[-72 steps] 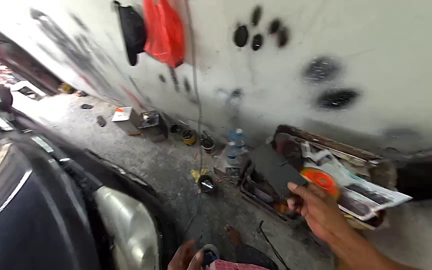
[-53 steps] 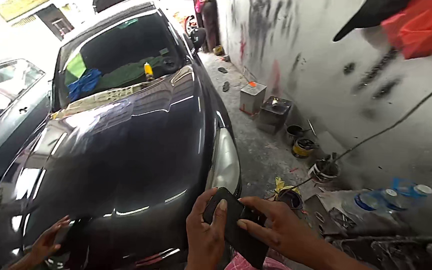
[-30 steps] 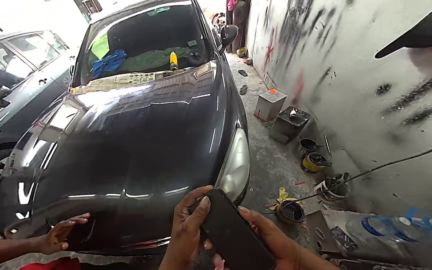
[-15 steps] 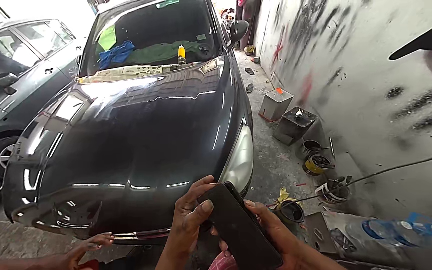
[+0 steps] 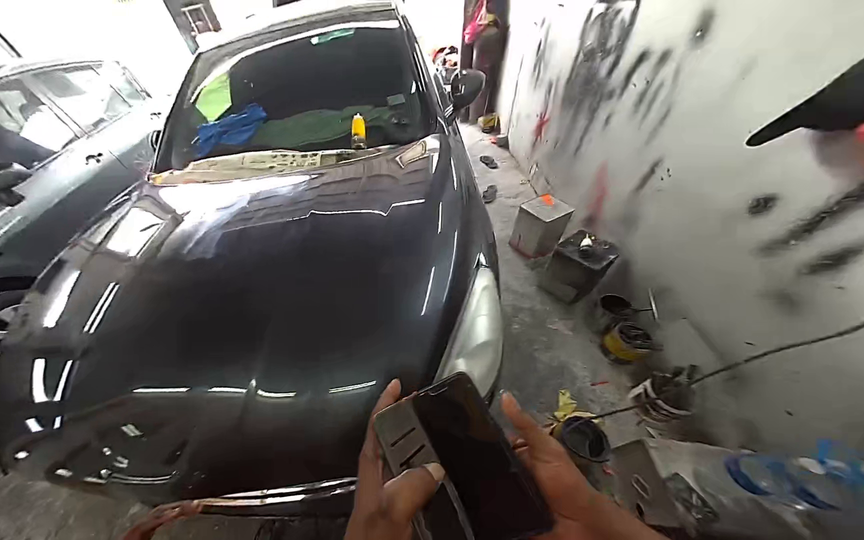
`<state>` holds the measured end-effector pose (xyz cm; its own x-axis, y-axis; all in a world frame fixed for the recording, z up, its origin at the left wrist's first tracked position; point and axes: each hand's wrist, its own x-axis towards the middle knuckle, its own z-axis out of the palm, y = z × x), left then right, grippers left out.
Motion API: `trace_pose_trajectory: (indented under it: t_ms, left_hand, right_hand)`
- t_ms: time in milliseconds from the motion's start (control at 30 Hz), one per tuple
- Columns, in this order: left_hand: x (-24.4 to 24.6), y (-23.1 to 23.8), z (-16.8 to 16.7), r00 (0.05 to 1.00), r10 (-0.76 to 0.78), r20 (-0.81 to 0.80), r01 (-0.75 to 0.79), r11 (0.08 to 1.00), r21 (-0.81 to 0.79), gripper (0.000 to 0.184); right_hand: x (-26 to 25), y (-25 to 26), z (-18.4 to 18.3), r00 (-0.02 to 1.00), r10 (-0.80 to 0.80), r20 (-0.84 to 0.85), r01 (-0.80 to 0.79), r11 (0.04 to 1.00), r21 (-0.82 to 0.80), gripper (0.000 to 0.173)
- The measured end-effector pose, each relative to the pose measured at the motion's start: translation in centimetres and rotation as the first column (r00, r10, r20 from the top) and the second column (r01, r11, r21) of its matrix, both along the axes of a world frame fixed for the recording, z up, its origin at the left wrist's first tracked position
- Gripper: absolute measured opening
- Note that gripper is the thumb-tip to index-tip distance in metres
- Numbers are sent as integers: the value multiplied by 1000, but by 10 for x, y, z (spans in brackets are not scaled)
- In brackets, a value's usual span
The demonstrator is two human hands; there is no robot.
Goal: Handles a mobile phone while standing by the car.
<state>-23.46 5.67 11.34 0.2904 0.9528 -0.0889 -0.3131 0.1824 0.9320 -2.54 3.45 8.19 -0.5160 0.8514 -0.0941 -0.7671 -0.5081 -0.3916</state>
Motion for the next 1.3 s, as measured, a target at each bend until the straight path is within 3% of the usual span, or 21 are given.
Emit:
trace_pose_trajectory:
  t_ms: [167,267,367,467,667,967,1300]
  left_hand:
    - [-11,-3,3,1000,-12,-1,12,997,-77,97]
    - [-17,0,3,999,39,20,-36,993,-114,96]
    - [-24,3,1,995,99,20,-96,987,-126,94]
    - [-30,4,-3,993,115,-5,-115,989,-97,93]
    - [-36,6,-10,993,112,-37,-115,990,-82,94]
    - [-45,6,-19,989,119,-86,-126,989,-78,92]
    - [-50,5,-27,990,118,-76,-123,990,-72,92]
  right_hand:
    - [-2,2,-5,998,-67,13,67,998,-1,65]
    - [-6,0,-1,960,-180,212,186,982,-10,65]
    - [-2,1,-2,883,-205,421,187,979,84,84]
    - [2,4,-5,841,-173,512,95,980,175,99]
    - [-6,10,-5,773,-171,611,30,972,234,111]
    - [-16,14,-12,687,-164,708,-37,965,259,113]
    - [-22,18,-18,667,-168,726,-42,964,261,116]
